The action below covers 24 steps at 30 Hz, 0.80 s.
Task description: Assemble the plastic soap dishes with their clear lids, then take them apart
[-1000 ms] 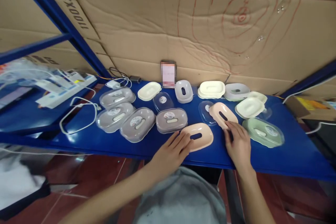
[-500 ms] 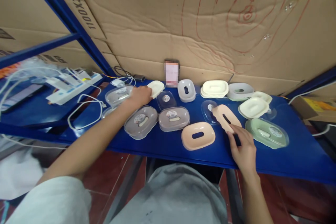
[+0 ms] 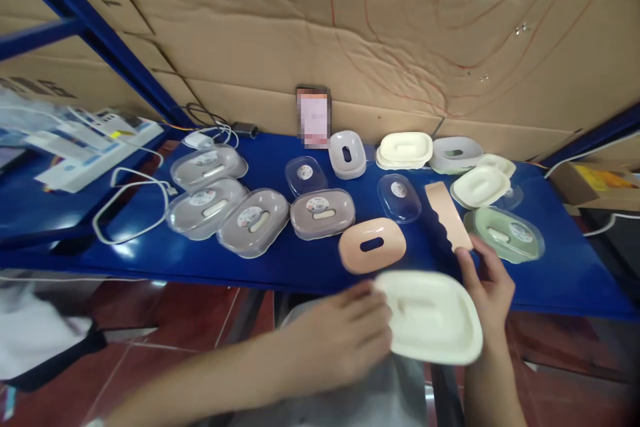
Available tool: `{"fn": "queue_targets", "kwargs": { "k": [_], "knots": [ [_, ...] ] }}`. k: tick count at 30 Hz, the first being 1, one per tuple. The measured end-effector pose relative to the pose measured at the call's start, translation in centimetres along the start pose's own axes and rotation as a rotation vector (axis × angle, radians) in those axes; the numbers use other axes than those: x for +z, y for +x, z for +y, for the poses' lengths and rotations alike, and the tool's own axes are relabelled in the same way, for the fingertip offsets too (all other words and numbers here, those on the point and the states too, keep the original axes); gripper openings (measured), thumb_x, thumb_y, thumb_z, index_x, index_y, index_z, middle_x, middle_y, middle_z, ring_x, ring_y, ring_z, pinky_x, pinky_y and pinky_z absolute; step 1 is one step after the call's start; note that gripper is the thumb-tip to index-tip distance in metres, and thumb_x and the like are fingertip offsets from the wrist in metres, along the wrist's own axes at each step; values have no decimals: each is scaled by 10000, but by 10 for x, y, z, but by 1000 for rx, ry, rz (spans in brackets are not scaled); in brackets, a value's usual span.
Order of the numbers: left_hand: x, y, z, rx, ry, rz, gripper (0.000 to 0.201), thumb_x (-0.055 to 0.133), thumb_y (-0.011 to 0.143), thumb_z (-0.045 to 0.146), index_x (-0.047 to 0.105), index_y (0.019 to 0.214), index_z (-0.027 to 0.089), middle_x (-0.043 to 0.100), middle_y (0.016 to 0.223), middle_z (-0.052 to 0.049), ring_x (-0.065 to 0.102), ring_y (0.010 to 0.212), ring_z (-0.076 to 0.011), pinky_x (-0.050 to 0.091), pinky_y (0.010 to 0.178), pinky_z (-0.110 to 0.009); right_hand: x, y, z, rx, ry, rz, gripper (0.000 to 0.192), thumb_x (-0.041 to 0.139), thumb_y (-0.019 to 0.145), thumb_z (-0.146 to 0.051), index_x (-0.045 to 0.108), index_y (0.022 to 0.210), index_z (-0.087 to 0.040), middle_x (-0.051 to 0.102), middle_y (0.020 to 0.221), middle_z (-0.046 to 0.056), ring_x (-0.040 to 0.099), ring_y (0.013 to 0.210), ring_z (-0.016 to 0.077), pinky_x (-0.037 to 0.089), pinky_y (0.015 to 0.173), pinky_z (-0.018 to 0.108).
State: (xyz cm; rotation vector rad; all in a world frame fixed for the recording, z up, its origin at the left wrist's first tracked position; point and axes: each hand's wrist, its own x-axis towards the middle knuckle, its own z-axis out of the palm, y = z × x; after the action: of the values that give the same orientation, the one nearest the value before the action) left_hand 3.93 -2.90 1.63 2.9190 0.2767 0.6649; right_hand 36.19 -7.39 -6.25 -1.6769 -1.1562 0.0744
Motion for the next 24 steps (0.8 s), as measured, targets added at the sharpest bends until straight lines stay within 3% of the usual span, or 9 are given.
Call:
{"fn": "queue_targets", "kwargs": {
  "k": [2,4,6,9,12,15,18,24],
  "knots": [
    [36,8,18,47,13,-49,124,596,1065,141,719,1068,141,751,1156,-83,677,1265,-213,479,1250,-367,-19,-11,-1,-22,-5,-12,308,733,991,-400,780,1243,-231,771,1307,105,717,1245,325,546,1104,541],
    [62,11,16,-2,18,-67,118,601,1066,148,713,1034,133,748,1156,-88,685,1255,-222,462,1268,-380,-39,-23,0,-123,-34,-58,293,712,998,-355,772,1259,-237,760,1338,108,701,1287,335,533,1131,560],
    [75,10,3,-39,52,-58,139,576,1075,141,714,1084,123,747,1213,-99,674,1294,-234,455,1278,-393,-57,-35,3,-224,-79,-149,300,689,1004,-301,757,1292,-252,756,1346,103,690,1314,341,539,1135,573],
    [80,6,-14,-69,112,-32,227,533,1069,95,699,1223,99,717,1365,-130,625,1398,-267,484,1260,-403,-72,-51,8,-305,-135,-293,343,653,1012,-227,729,1342,-279,747,1353,95,676,1334,350,565,1111,598],
    [80,2,-18,-119,99,13,404,534,1019,23,617,1412,64,638,1508,-193,558,1491,-318,517,1244,-434,-68,-59,7,-361,-144,-376,420,617,1019,-165,683,1413,-292,723,1391,100,643,1379,360,575,1101,623],
    [84,-3,-13,-229,40,41,598,515,999,-11,477,1583,110,579,1584,-203,530,1522,-327,554,1218,-454,-55,-59,2,-412,-145,-439,478,588,1024,-122,636,1471,-283,708,1410,110,617,1414,354,574,1116,627],
    [89,-6,-9,-301,25,66,562,505,1055,61,448,1606,155,569,1588,-197,556,1501,-318,600,1164,-454,-42,-52,-2,-474,-130,-521,481,626,1021,-138,616,1487,-258,711,1396,121,601,1434,352,587,1117,611],
    [89,-11,-10,-290,34,102,374,563,1067,112,585,1437,163,609,1537,-169,559,1482,-286,575,1189,-448,-28,-43,0,-672,-146,-554,566,712,991,-125,590,1530,-250,722,1377,119,604,1438,340,594,1136,585]
  ]
}}
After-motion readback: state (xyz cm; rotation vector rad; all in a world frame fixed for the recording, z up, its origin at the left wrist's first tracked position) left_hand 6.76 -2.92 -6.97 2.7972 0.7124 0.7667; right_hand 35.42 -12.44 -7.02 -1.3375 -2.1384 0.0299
